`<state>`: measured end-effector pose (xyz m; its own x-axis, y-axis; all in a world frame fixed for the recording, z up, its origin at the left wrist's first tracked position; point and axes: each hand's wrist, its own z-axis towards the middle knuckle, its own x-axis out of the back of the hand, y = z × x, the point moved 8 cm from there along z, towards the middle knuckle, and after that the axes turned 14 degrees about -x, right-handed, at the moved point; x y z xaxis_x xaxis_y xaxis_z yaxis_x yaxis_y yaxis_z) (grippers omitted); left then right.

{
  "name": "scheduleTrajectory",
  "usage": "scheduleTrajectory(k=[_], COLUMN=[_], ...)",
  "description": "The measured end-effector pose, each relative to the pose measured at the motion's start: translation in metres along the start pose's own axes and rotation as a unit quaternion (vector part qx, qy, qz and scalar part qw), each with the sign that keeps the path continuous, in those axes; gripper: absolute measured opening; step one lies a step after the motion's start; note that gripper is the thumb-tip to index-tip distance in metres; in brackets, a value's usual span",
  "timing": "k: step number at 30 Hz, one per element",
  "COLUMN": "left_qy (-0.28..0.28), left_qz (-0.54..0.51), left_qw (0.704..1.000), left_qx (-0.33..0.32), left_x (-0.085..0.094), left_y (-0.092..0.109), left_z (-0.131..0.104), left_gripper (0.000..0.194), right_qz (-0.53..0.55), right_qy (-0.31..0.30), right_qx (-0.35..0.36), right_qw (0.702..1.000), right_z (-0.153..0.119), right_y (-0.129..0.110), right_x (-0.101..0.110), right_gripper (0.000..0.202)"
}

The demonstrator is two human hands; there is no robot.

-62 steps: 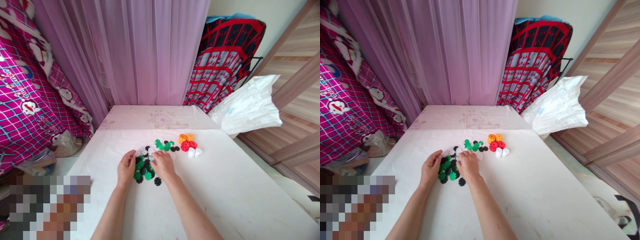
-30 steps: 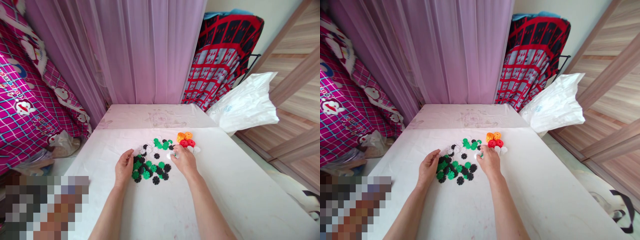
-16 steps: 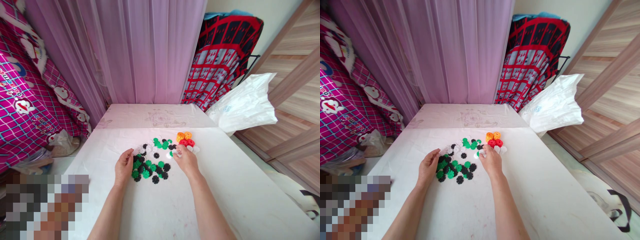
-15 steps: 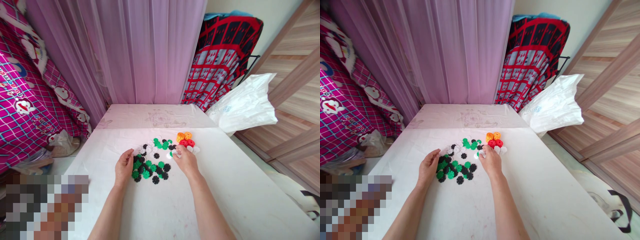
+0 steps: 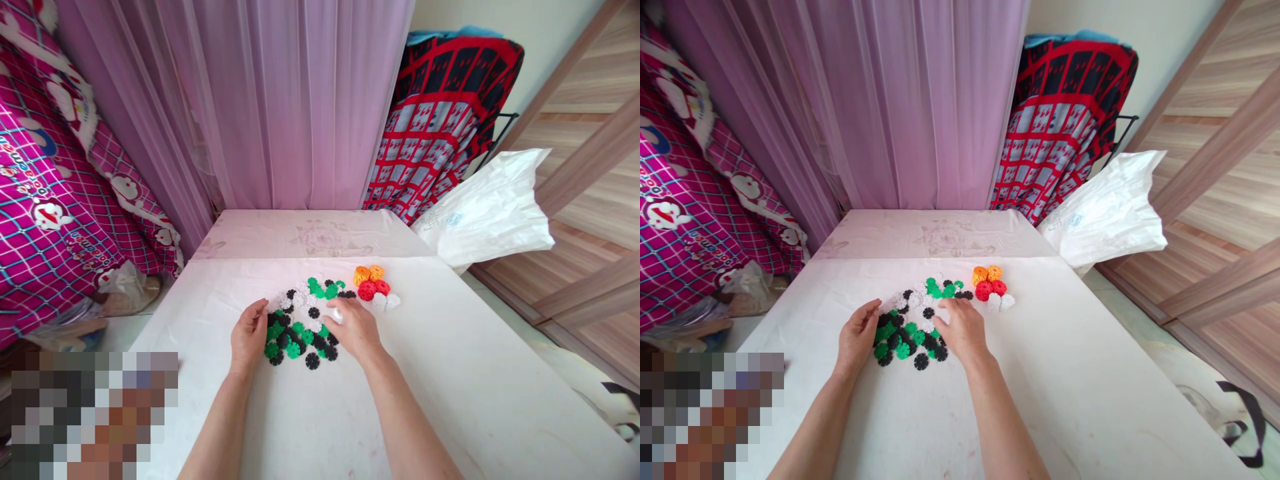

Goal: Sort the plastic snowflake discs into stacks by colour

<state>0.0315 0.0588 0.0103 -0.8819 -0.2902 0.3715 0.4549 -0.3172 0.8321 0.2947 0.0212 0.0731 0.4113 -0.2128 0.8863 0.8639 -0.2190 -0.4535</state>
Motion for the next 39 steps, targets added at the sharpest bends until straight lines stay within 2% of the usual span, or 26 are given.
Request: scheduleTrajectory(k=[3, 6, 14, 20, 24, 26, 29, 31, 36, 39], left_qy=[0.000, -0.003, -0.002, -0.003, -0.005, -0.002, 0.000, 0.000, -0.003, -0.002], left_qz=[0.004, 0.004, 0.003, 0.005, 0.001, 0.002, 0.002, 0.002, 0.003, 0.003], left_qw=[1.000, 1.000, 1.000, 1.000, 1.000, 1.000, 1.000, 1.000, 1.000, 1.000], left_qx=[-0.001, 0.001, -0.004, -0.001, -0.004, -0.004, -0.003, -0.005, -0.004, -0.006], left_x=[-0.001, -0.002, -0.001, -0.001, -0.001, 0.000, 0.000, 0.000, -0.001, -0.001], left_y=[0.000, 0.000, 0.002, 0.001, 0.002, 0.003, 0.004, 0.004, 0.002, 0.001], left_z=[0.000, 0.001, 0.002, 0.001, 0.001, 0.001, 0.001, 0.001, 0.001, 0.001], left_gripper=[0.038, 0.038, 0.039, 0.040, 0.040, 0.040, 0.039, 0.039, 0.039, 0.040], right_qz=[-0.002, -0.024, -0.060, -0.074, -0.067, -0.046, 0.002, 0.009, -0.068, -0.080], right_qy=[0.037, 0.015, -0.031, -0.025, -0.007, -0.016, -0.111, -0.149, -0.113, -0.092], right_qx=[-0.069, -0.100, -0.103, -0.116, -0.134, -0.124, -0.076, -0.053, -0.058, -0.034], right_qw=[0.997, 0.995, 0.992, 0.990, 0.989, 0.991, 0.991, 0.987, 0.990, 0.992], right_z=[0.008, 0.011, 0.007, 0.007, 0.007, 0.004, -0.004, -0.011, -0.016, -0.019], right_y=[0.026, 0.042, 0.034, 0.033, 0.037, 0.034, 0.017, 0.002, -0.020, -0.029], right_x=[0.013, 0.011, -0.005, -0.001, 0.012, 0.017, 0.010, 0.003, -0.022, -0.036], right_gripper=[0.016, 0.021, 0.017, 0.018, 0.023, 0.024, 0.023, 0.021, 0.014, 0.016])
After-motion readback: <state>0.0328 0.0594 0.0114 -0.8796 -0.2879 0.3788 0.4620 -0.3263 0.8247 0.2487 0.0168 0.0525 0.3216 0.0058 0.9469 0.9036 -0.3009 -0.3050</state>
